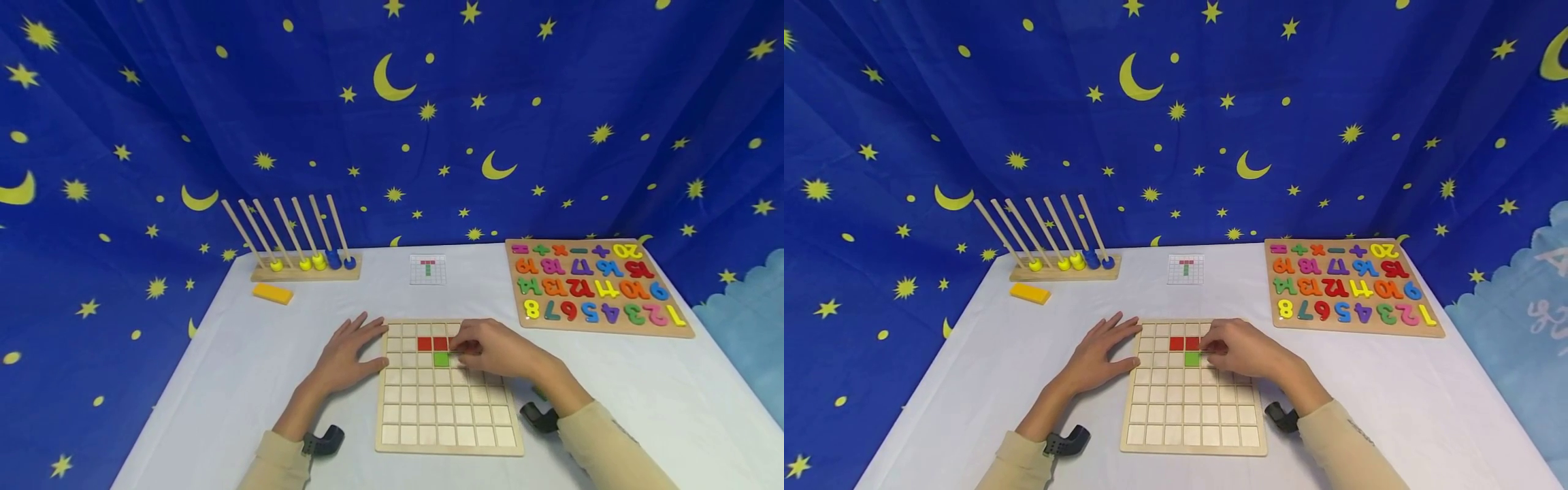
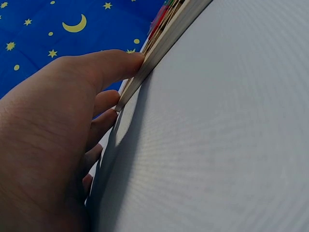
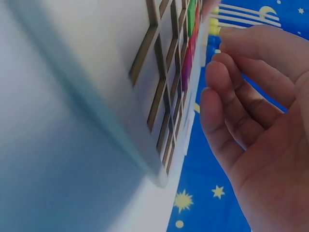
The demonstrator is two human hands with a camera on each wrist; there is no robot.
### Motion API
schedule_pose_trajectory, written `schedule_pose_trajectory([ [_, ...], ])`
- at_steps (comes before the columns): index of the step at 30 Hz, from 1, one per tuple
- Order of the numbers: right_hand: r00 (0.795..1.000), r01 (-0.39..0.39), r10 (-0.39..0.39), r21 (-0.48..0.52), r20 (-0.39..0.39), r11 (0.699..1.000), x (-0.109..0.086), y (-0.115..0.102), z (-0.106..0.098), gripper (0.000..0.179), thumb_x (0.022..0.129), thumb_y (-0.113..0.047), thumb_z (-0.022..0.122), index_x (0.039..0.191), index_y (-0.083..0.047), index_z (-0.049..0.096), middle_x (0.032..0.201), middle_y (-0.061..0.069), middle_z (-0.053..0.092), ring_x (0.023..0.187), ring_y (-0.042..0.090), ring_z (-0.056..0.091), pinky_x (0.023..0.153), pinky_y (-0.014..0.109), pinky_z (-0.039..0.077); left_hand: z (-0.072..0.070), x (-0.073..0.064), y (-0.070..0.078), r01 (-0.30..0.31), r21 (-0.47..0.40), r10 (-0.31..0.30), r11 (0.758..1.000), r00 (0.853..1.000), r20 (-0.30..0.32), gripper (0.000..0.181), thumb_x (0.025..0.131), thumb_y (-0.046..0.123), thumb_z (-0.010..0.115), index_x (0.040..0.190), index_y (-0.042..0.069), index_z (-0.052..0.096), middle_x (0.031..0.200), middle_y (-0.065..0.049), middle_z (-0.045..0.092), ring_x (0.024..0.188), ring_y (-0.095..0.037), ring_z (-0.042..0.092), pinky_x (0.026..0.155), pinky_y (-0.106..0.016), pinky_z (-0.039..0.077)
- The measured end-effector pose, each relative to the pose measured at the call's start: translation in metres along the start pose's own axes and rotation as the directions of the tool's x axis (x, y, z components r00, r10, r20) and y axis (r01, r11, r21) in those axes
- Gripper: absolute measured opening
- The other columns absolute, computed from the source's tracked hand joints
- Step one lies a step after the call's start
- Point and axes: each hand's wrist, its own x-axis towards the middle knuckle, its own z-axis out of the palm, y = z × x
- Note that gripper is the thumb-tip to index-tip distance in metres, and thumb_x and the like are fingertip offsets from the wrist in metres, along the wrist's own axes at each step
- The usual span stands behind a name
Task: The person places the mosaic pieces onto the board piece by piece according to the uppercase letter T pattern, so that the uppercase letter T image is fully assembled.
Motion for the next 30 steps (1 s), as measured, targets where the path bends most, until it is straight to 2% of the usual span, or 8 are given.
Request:
schedule_pose_trajectory([
  [4, 1.0, -0.022, 0.022, -0.013, -0.018, 1.0, -0.01, 0.005, -0.003, 0.02, 0.085, -0.019, 0.074, 0.105, -0.02, 0.074, 0.095, -0.013, 0.063, 0.082, 0.004, 0.057, 0.074, 0.025, 0.053, 0.001, -0.001, 0.0, -0.002, 0.006, 0.002, 1.0, 1.0, 0.0, 0.065, 0.087, 0.057, 0.061, 0.141, 0.022, 0.05, 0.149, 0.008, 0.039, 0.143, -0.023, 0.021, 0.117, -0.043, 0.01],
  [9, 0.998, -0.051, 0.05, -0.013, -0.041, 0.999, -0.026, 0.012, -0.006, 0.018, 0.085, -0.019, 0.074, 0.103, -0.021, 0.073, 0.091, -0.013, 0.062, 0.078, 0.008, 0.056, 0.068, 0.024, 0.051, 0.001, -0.001, 0.0, 0.008, 0.012, -0.008, 1.0, 1.0, 0.011, 0.065, 0.087, 0.057, 0.06, 0.142, 0.023, 0.05, 0.149, 0.009, 0.039, 0.143, -0.022, 0.02, 0.117, -0.042, 0.01],
  [13, 0.997, -0.064, 0.064, -0.001, -0.049, 0.998, -0.036, 0.018, -0.008, 0.018, 0.086, -0.018, 0.073, 0.103, -0.021, 0.072, 0.094, -0.012, 0.063, 0.082, 0.008, 0.058, 0.073, 0.026, 0.052, 0.001, -0.001, 0.0, 0.01, 0.015, -0.01, 1.0, 1.0, 0.012, 0.064, 0.087, 0.055, 0.062, 0.142, 0.023, 0.05, 0.15, 0.009, 0.039, 0.143, -0.022, 0.02, 0.117, -0.041, 0.01],
  [17, 0.996, -0.065, 0.065, 0.008, -0.055, 0.998, -0.046, 0.024, -0.011, 0.018, 0.087, -0.017, 0.072, 0.104, -0.02, 0.071, 0.096, -0.012, 0.064, 0.085, 0.007, 0.058, 0.076, 0.027, 0.053, 0.001, -0.001, -0.001, -0.013, 0.007, 0.013, 1.0, 1.0, -0.011, 0.063, 0.087, 0.053, 0.064, 0.14, 0.021, 0.051, 0.149, 0.007, 0.041, 0.142, -0.024, 0.022, 0.116, -0.044, 0.012],
  [22, 0.995, -0.074, 0.075, 0.012, -0.072, 0.997, -0.059, 0.032, -0.013, 0.017, 0.086, -0.018, 0.073, 0.103, -0.02, 0.07, 0.093, -0.012, 0.063, 0.082, 0.007, 0.056, 0.073, 0.026, 0.052, 0.002, -0.001, -0.001, -0.016, 0.005, 0.016, 1.0, 1.0, -0.022, 0.064, 0.086, 0.053, 0.064, 0.14, 0.021, 0.052, 0.148, 0.007, 0.041, 0.142, -0.025, 0.023, 0.116, -0.045, 0.012],
  [30, 0.985, -0.155, 0.158, 0.041, -0.07, 0.987, -0.079, 0.039, -0.016, 0.02, 0.085, -0.022, 0.074, 0.105, -0.022, 0.07, 0.093, -0.013, 0.063, 0.081, 0.006, 0.056, 0.071, 0.024, 0.052, 0.0, -0.001, 0.002, -0.003, 0.013, 0.003, 1.0, 1.0, -0.008, 0.064, 0.087, 0.052, 0.064, 0.141, 0.021, 0.051, 0.149, 0.006, 0.04, 0.142, -0.025, 0.022, 0.116, -0.044, 0.012],
])
